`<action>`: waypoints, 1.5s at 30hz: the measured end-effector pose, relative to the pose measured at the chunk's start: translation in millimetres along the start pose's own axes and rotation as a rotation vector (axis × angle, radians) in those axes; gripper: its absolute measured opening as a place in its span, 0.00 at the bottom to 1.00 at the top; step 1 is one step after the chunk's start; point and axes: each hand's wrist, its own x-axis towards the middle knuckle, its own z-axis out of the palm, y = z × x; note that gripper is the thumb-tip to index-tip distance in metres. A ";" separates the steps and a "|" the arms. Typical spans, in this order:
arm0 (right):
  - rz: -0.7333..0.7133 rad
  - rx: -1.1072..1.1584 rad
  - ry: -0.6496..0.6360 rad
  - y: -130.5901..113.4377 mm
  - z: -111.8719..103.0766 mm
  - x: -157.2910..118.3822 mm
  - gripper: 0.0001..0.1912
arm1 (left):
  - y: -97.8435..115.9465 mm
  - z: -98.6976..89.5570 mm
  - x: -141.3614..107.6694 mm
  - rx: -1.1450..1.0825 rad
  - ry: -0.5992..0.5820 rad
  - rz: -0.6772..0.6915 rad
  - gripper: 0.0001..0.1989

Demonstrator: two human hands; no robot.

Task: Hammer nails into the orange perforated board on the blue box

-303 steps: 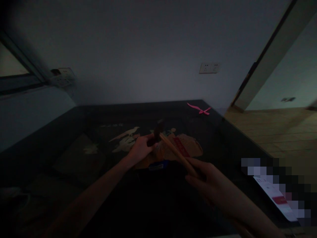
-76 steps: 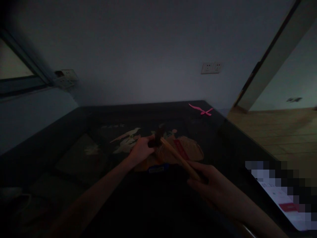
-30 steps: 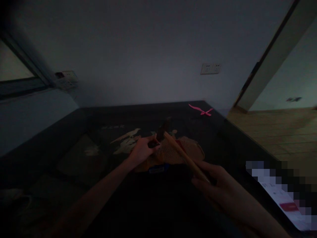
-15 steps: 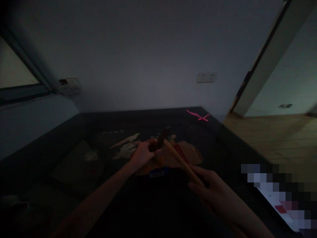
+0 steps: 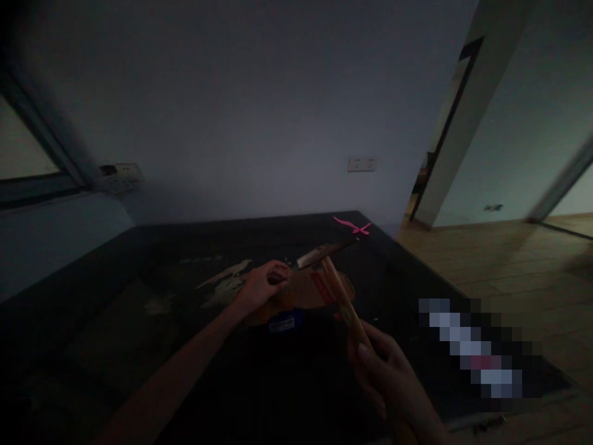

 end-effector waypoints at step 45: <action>0.056 -0.681 -0.203 -42.6 11.3 41.5 0.22 | 11.0 1.6 -5.7 0.324 0.033 -0.142 0.06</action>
